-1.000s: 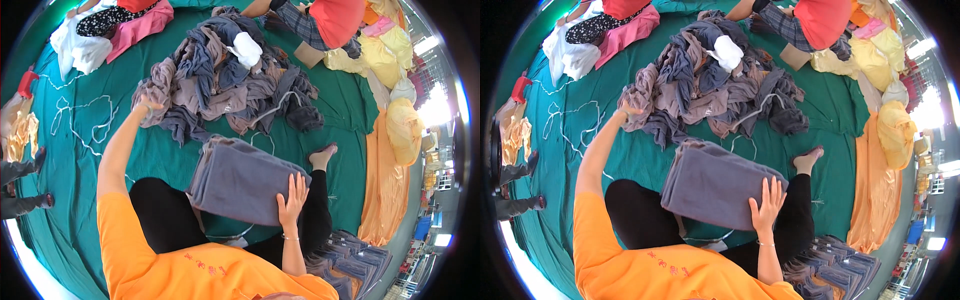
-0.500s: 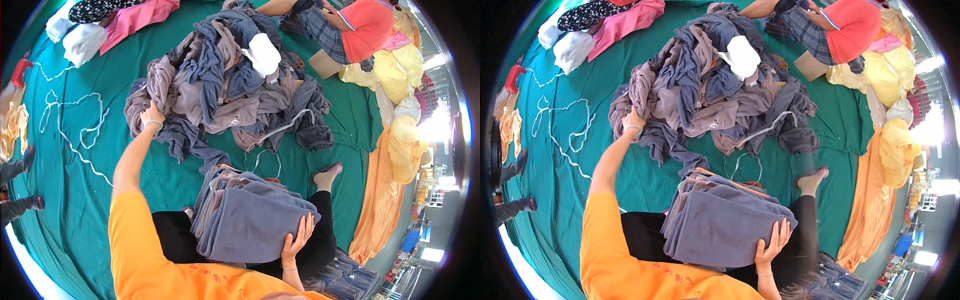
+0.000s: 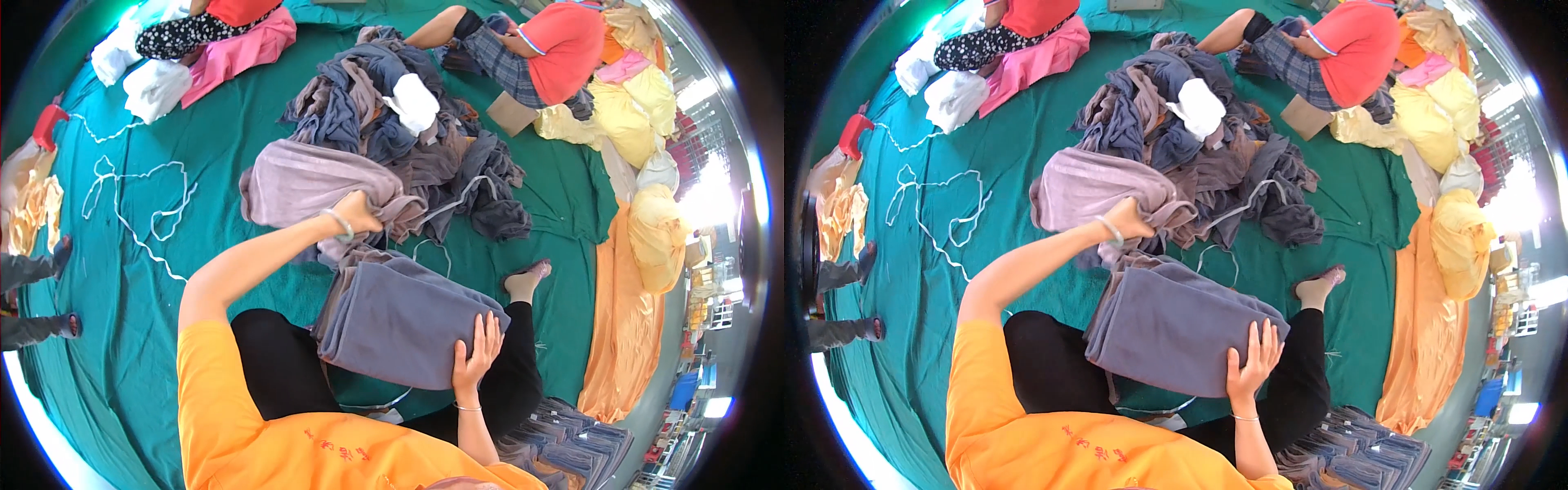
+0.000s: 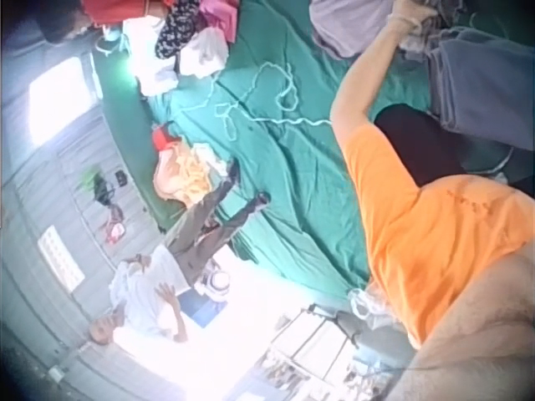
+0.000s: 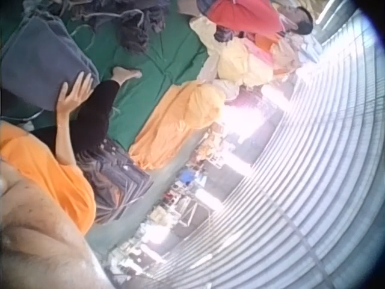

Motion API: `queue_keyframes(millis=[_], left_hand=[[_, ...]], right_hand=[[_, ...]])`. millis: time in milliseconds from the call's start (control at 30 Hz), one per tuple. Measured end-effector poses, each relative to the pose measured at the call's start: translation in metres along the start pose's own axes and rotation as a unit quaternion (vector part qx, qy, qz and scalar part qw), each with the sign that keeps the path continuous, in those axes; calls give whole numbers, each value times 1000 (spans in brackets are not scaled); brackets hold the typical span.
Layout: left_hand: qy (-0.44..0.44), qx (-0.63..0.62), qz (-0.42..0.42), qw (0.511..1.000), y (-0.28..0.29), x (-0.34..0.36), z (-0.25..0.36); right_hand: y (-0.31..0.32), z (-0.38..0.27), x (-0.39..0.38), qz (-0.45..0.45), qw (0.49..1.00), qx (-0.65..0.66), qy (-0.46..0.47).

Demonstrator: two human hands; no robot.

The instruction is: The person folds pieces of brown and grey fabric one by one, shaking them out and smoothing them before placing them on a stack.

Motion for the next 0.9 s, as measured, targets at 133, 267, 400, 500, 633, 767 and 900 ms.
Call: queue_keyframes(millis=[133, 267, 400, 500, 633, 767, 900], left_hand=[[-66, -7, 21, 998, 23, 19, 79], [7, -250, -37, 968, 32, 27, 139], [6, -247, -17, 969, 26, 39, 132], [10, -224, -25, 974, 15, 29, 145], [-42, -390, -52, 919, 10, -5, 196], [-125, -427, -78, 892, 16, -29, 232], [-85, -462, -104, 877, 32, -58, 256]], right_hand=[[0, -1, 2, 11, 1000, 15, 5], [3, -1, 1, 25, 1000, 12, 0], [1, -3, 1, 32, 999, 39, 2], [3, 3, 3, 31, 998, 54, -21], [36, -14, 34, 62, 992, 110, -28], [50, -72, 88, 55, 948, 307, 60], [15, -44, 136, -106, 929, 350, -57]])
Point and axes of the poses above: each hand's wrist, its own x-axis towards the middle knuckle, its own y-axis out of the back of the hand, z = x × y, the point moved 7 cm from there along x, towards the middle knuckle, and after that the axes turned 3 degrees about -y, right-handed, at the moved point
